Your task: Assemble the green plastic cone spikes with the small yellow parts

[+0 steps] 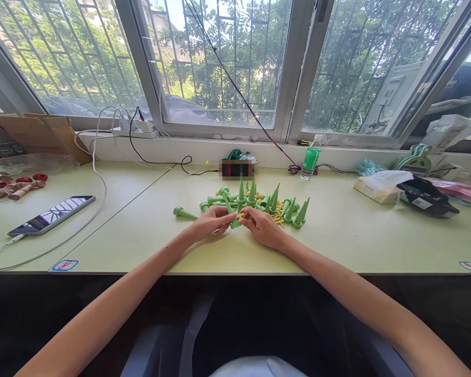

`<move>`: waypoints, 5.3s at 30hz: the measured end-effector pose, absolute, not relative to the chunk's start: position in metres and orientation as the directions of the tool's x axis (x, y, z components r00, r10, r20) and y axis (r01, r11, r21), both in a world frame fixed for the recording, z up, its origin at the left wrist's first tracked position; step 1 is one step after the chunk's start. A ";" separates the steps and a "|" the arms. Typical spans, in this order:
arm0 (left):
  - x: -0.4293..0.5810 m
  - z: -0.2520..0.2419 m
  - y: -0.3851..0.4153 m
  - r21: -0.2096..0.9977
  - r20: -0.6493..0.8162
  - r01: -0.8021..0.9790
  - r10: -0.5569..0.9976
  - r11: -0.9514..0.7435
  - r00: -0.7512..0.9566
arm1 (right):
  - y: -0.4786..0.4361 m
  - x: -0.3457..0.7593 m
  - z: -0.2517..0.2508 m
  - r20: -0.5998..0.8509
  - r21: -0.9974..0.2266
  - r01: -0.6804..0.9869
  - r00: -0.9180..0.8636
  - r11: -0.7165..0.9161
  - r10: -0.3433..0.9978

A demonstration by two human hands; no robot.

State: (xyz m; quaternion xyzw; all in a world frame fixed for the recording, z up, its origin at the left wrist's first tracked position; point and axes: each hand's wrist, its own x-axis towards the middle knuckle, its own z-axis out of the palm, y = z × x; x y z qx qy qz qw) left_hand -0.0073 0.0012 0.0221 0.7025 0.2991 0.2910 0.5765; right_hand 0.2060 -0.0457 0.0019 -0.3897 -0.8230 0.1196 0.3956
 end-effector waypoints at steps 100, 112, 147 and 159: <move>-0.001 0.019 -0.009 0.695 0.372 0.244 0.628 -0.677 0.683 | -0.047 0.210 0.003 0.378 -0.680 0.478 -0.421 0.556 0.824; -0.003 0.024 -0.006 0.911 0.214 0.116 0.693 -0.396 0.689 | -0.044 0.208 -0.001 0.507 -0.503 0.587 -0.394 0.635 0.766; -0.001 0.019 -0.006 0.781 0.232 0.241 0.625 -0.577 0.745 | -0.038 0.207 -0.006 0.465 -0.450 0.662 -0.400 0.600 0.790; -0.001 0.015 -0.001 0.668 0.354 0.282 0.627 -0.689 0.694 | -0.039 0.207 -0.004 0.456 -0.486 0.657 -0.372 0.576 0.809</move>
